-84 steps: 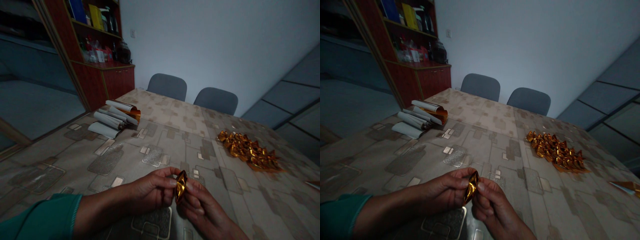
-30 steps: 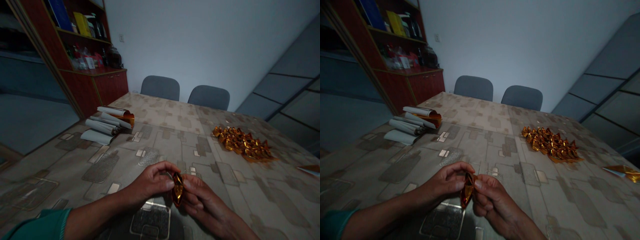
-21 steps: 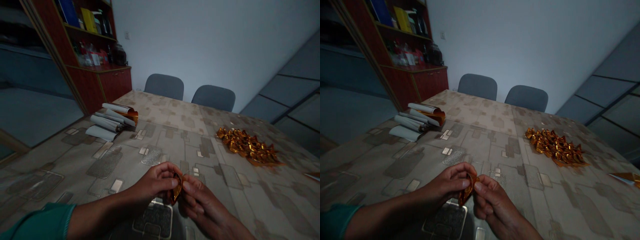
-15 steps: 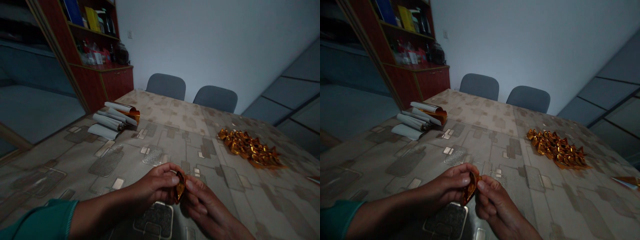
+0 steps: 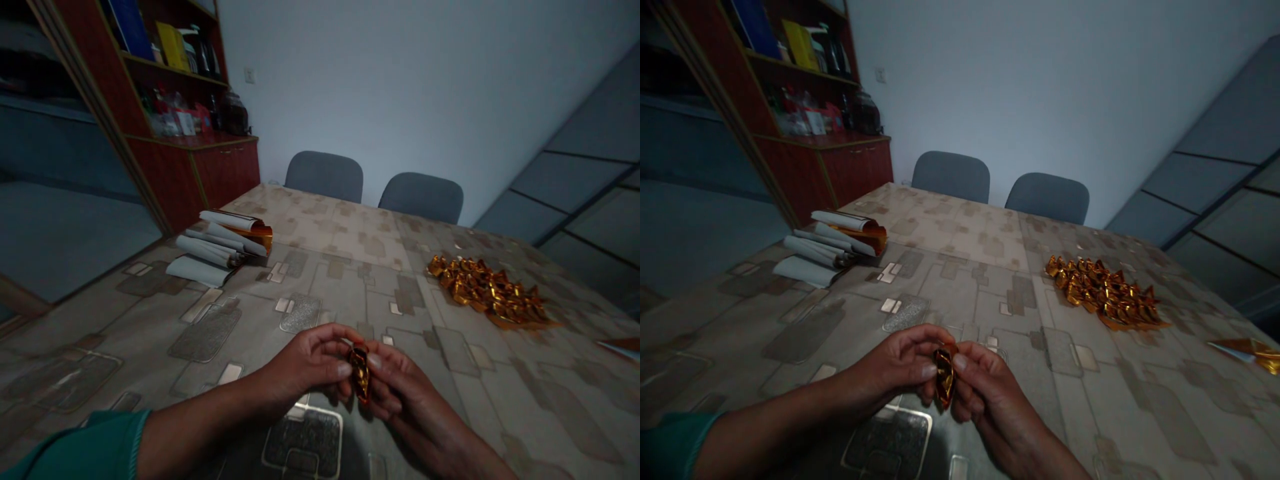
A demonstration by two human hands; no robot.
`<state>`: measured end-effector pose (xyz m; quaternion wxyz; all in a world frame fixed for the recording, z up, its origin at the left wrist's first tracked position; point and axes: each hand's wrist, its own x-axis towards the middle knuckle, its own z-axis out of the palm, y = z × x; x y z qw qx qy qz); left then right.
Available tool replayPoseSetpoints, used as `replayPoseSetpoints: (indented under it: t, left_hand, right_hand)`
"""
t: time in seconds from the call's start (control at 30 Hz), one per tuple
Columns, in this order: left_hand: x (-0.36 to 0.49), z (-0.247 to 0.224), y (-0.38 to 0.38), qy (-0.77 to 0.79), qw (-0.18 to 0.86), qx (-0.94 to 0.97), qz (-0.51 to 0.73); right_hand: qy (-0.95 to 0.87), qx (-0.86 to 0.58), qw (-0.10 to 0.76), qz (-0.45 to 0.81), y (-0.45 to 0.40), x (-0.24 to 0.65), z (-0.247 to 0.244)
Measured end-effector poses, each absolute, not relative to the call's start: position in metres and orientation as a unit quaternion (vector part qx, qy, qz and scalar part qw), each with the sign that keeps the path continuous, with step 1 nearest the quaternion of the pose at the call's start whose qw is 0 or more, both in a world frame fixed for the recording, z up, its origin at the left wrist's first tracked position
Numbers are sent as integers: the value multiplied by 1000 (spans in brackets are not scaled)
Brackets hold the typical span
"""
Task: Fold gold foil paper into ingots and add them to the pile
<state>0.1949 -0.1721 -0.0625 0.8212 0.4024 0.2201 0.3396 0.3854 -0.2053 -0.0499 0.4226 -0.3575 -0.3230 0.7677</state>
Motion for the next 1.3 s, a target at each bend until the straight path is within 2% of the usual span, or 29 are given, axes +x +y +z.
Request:
replayPoseSetpoints:
  t: [0.13,0.33,0.57,0.8,0.9,1.03,1.17,1.3]
  left_hand:
    - [197,-65,-175,232,860,310,333]
    - [197,-66,-178,188,912,212,295]
    - [196,-54,-180,185,927,170,278]
    - [195,-65,-175,218,838,353,355]
    - [198,-70,-176,201,795,443,364]
    - [200,-64,-179,283,719,484,411]
    - [197,-52,-177,290,662,539,432]
    - [194,-49,-174,296,674,533,418]
  right_hand:
    - [-309,-357,429,770,-206,385,-47]
    - [-265,-344,377,819,-205,388,-47]
    - [-266,-331,365,829,-206,389,-51]
    - [-209,-317,455,806,-203,387,-45]
    - [-212,-310,456,807,-203,384,-45]
    - [-256,-311,435,805,-205,379,-50]
    - [-338,-334,433,766,-203,382,-57]
    - [-413,-378,476,678,-201,390,-59]
